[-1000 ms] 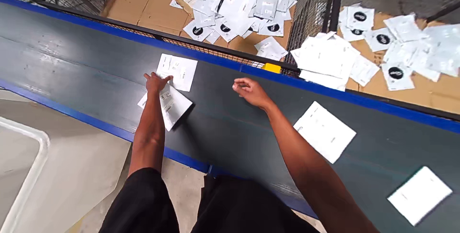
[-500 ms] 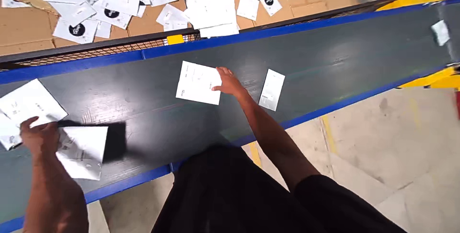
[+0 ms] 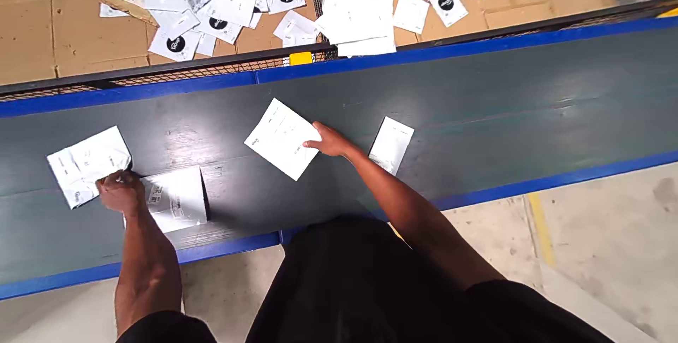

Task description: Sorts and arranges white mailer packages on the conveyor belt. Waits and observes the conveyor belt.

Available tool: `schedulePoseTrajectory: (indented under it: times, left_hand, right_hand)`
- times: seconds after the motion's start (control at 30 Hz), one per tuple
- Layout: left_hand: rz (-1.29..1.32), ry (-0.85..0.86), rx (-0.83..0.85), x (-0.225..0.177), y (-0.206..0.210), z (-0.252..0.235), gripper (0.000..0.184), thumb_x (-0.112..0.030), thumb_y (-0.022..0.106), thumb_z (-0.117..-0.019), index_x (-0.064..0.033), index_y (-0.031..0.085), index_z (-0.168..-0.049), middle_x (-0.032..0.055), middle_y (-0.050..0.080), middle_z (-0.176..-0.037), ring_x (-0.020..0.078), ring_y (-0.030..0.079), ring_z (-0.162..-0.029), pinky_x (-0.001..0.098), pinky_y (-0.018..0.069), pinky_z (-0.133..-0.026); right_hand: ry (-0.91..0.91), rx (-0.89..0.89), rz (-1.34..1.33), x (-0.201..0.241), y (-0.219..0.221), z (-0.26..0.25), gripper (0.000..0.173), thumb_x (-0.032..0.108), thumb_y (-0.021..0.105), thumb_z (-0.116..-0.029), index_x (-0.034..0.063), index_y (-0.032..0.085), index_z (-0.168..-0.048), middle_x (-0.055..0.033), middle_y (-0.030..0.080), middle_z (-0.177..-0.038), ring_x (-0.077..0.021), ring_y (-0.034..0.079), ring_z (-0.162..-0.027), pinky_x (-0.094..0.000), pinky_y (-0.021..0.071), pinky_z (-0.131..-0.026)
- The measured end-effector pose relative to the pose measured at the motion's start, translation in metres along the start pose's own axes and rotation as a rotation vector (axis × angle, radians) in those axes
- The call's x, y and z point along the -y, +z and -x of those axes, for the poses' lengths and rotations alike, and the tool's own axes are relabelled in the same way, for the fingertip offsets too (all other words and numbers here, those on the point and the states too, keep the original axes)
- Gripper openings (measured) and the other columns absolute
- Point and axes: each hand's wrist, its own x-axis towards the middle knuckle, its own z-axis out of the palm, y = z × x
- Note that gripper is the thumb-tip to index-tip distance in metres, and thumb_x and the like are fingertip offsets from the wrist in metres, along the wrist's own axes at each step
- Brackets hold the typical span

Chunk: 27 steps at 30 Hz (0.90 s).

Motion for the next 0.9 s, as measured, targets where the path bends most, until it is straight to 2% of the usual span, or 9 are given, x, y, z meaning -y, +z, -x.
schedulePoseTrajectory:
  times: [0.1,0.27,0.33,0.4,0.5,0.6,0.7,0.8,0.9]
  left_hand:
    - [0.035,0.079,0.022,0.01,-0.004,0.015,0.039,-0.035,0.046,-0.1021,-0.0135,0.071,-0.123,0.0163,0.061,-0.139,0.0353,0.057,-0.13,0.0574,0.0464,-0.105]
    - [0.166,0.302,0.087,-0.016,0.001,0.081,0.035,-0.027,0.047,-0.1048,-0.0066,0.07,-0.122,0.0146,0.057,-0.146,0.0332,0.052,-0.139,0.056,0.043,-0.111]
    - [0.217,0.339,0.122,-0.025,0.002,0.112,0.037,-0.025,0.046,-0.1056,-0.0028,0.069,-0.122,0.016,0.058,-0.146,0.0315,0.052,-0.139,0.0515,0.0414,-0.114]
    - [0.252,0.358,0.174,-0.036,0.0,0.136,0.038,-0.026,0.045,-0.1061,-0.0022,0.068,-0.124,0.016,0.058,-0.146,0.0297,0.052,-0.139,0.0491,0.0414,-0.115]
    - [0.271,0.4,0.202,-0.041,0.001,0.16,0.037,-0.027,0.045,-0.1063,-0.0035,0.069,-0.122,0.0144,0.059,-0.145,0.0281,0.055,-0.137,0.0491,0.0444,-0.113]
    - [0.267,0.418,0.24,-0.039,-0.003,0.173,0.039,-0.029,0.044,-0.1069,-0.0038,0.069,-0.122,0.0134,0.059,-0.145,0.0285,0.055,-0.136,0.049,0.0446,-0.113]
    - [0.255,0.415,0.245,-0.032,-0.008,0.177,0.039,-0.029,0.044,-0.1067,-0.004,0.069,-0.122,0.0123,0.06,-0.145,0.0279,0.056,-0.135,0.0495,0.0449,-0.112]
    - [0.217,0.409,0.275,-0.036,-0.017,0.183,0.039,-0.03,0.043,-0.1072,-0.007,0.068,-0.127,0.011,0.061,-0.143,0.0286,0.06,-0.131,0.0536,0.0472,-0.109]
    - [0.187,0.429,0.34,-0.043,-0.024,0.194,0.039,-0.03,0.042,-0.1082,-0.0099,0.066,-0.133,0.0117,0.064,-0.14,0.0341,0.063,-0.125,0.0618,0.0487,-0.103]
  right_hand:
    - [0.01,0.112,-0.31,0.02,0.007,0.013,0.057,0.044,0.062,-0.1018,0.0113,0.043,-0.145,-0.012,0.065,-0.116,-0.0174,0.065,-0.065,-0.0345,0.0563,-0.053]
    - [-0.022,0.319,-0.379,0.066,-0.032,0.02,0.039,0.038,0.055,-0.1062,0.0104,0.049,-0.133,-0.0071,0.058,-0.074,-0.0133,0.051,-0.047,-0.029,0.0475,-0.045]
    - [-0.166,0.167,-0.714,0.088,-0.049,0.014,0.028,0.025,0.057,-0.1065,0.007,0.051,-0.128,-0.0069,0.068,-0.086,-0.0132,0.067,-0.065,-0.0312,0.0596,-0.061]
    - [-0.333,-0.011,-0.931,0.096,-0.07,0.003,0.05,0.016,0.059,-0.1046,0.0084,0.04,-0.151,-0.0169,0.064,-0.131,-0.0309,0.071,-0.109,-0.05,0.0627,-0.09]
    - [-0.391,-0.098,-0.285,0.061,-0.081,-0.009,0.065,0.023,0.07,-0.098,0.0049,0.041,-0.153,-0.0132,0.049,-0.154,-0.0234,0.056,-0.136,-0.0398,0.0535,-0.108]
    - [-0.356,0.08,0.351,0.011,-0.047,0.001,0.081,0.026,0.088,-0.0803,0.0132,0.05,-0.151,-0.0123,0.049,-0.154,-0.0303,0.045,-0.144,-0.0501,0.0377,-0.119]
    - [-0.308,0.073,0.617,-0.006,-0.003,0.021,0.1,0.031,0.097,-0.066,0.023,0.048,-0.153,-0.0067,0.042,-0.161,-0.0337,0.036,-0.15,-0.0601,0.039,-0.113]
    - [-0.362,0.006,0.689,-0.001,0.024,0.032,0.064,0.045,0.089,-0.0719,0.0113,0.066,-0.122,-0.0155,0.051,-0.143,-0.0404,0.045,-0.135,-0.0637,0.0422,-0.105]
    - [-0.435,0.019,0.636,0.01,0.046,0.037,0.08,0.046,0.089,-0.0727,0.012,0.056,-0.137,-0.0077,0.029,-0.168,-0.0368,0.028,-0.153,-0.0641,0.0294,-0.118]
